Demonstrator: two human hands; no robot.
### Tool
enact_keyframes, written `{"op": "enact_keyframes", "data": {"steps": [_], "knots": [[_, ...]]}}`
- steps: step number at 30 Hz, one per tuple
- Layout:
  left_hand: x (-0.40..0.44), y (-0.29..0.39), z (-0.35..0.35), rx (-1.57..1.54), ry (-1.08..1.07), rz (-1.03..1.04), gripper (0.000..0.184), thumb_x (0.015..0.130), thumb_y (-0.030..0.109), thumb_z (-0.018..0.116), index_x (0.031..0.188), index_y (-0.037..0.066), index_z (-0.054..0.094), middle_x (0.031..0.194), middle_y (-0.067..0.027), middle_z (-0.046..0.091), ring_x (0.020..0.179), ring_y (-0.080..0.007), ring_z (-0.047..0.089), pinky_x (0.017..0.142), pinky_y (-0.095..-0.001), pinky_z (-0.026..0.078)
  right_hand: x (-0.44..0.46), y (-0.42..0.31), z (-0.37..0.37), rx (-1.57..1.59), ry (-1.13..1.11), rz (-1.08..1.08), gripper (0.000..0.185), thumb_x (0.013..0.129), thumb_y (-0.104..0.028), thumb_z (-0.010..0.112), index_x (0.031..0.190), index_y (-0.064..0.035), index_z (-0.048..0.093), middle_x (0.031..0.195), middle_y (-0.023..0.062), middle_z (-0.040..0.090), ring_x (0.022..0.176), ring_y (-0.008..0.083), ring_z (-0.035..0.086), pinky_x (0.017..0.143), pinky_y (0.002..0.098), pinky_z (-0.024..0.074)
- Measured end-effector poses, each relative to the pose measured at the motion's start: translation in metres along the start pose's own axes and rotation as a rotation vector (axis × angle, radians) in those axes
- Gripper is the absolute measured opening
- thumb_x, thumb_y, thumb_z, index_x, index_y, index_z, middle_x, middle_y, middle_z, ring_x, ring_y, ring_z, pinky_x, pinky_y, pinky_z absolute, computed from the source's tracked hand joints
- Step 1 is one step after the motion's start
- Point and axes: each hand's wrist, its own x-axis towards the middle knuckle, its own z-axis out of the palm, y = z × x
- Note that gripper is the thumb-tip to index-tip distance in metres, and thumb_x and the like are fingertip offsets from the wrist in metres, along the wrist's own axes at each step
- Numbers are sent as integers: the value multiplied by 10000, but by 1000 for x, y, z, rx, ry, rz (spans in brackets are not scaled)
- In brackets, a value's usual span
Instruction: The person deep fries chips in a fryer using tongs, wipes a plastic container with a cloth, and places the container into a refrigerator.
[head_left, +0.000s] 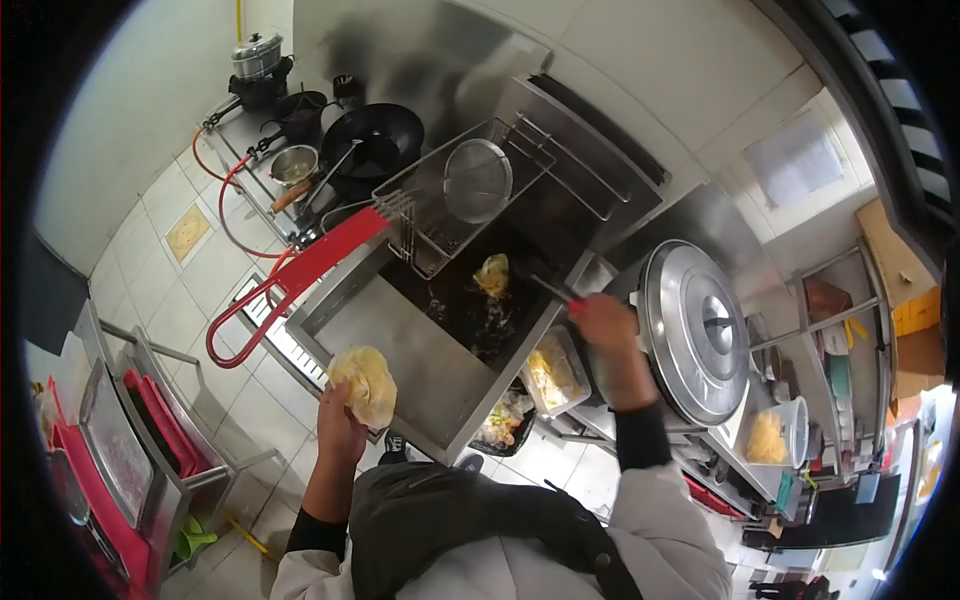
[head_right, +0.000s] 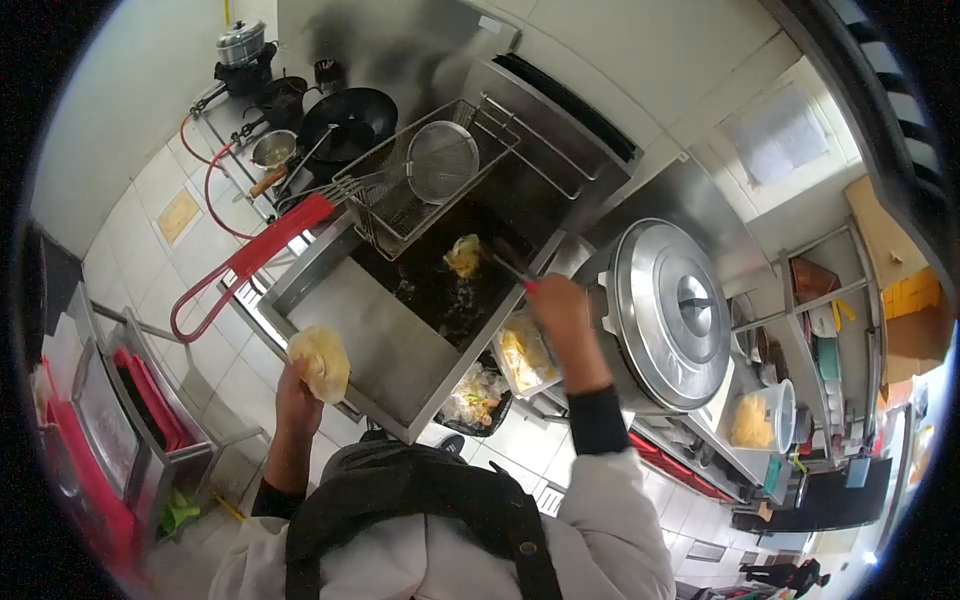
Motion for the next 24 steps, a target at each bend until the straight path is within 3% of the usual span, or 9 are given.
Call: {"op": "enact_keyframes", "data": {"steps": [3, 6, 10, 15, 21, 24], "knots": [[1, -1, 20, 3, -11, -49, 365, 961, 197, 425, 1287, 36, 396, 1208, -120, 540, 1097, -255, 561, 909, -403, 483, 75, -17, 124, 17, -160, 71, 319, 816, -346, 592, 930, -55, 659, 968, 160, 655, 944, 330, 628, 767, 441, 515], [1, -1, 23, 7, 18, -79, 360, 959, 206, 434, 1275, 35, 406, 1195, -114, 550, 1082, -250, 571, 889, -395, 495, 91, -43, 169, -39, -225, 190, 313, 816, -330, 590, 943, -54, 663, 982, 149, 658, 951, 315, 633, 758, 440, 521], [3, 6, 10, 14, 43, -44, 370, 954, 219, 452, 1273, 38, 405, 1186, -111, 554, 1071, -244, 576, 884, -389, 496, 58, -46, 120, -2, -264, 141, 290, 813, -287, 596, 956, -44, 662, 1005, 148, 660, 951, 304, 640, 754, 420, 527], [2, 13, -4, 13, 66, 18, 368, 955, 220, 450, 1273, 41, 405, 1173, -109, 555, 1056, -241, 578, 885, -380, 490, 57, -42, 109, -35, -243, 47, 298, 827, -254, 596, 1008, -24, 657, 1007, 169, 663, 934, 299, 652, 738, 409, 533], [5, 12, 1, -21, 89, 6, 365, 953, 204, 446, 1275, 39, 402, 1172, -106, 553, 1058, -241, 575, 883, -380, 489, 86, -67, 117, 68, -234, 149, 402, 770, -372, 653, 978, -30, 634, 1022, 174, 646, 982, 320, 621, 800, 418, 516], [5, 9, -5, -19, 93, 4, 364, 952, 203, 447, 1271, 35, 407, 1169, -105, 555, 1060, -237, 575, 886, -379, 489, 70, -54, 100, 78, -216, 94, 309, 837, -293, 590, 984, -30, 655, 1053, 171, 644, 981, 332, 625, 769, 425, 525]]}}
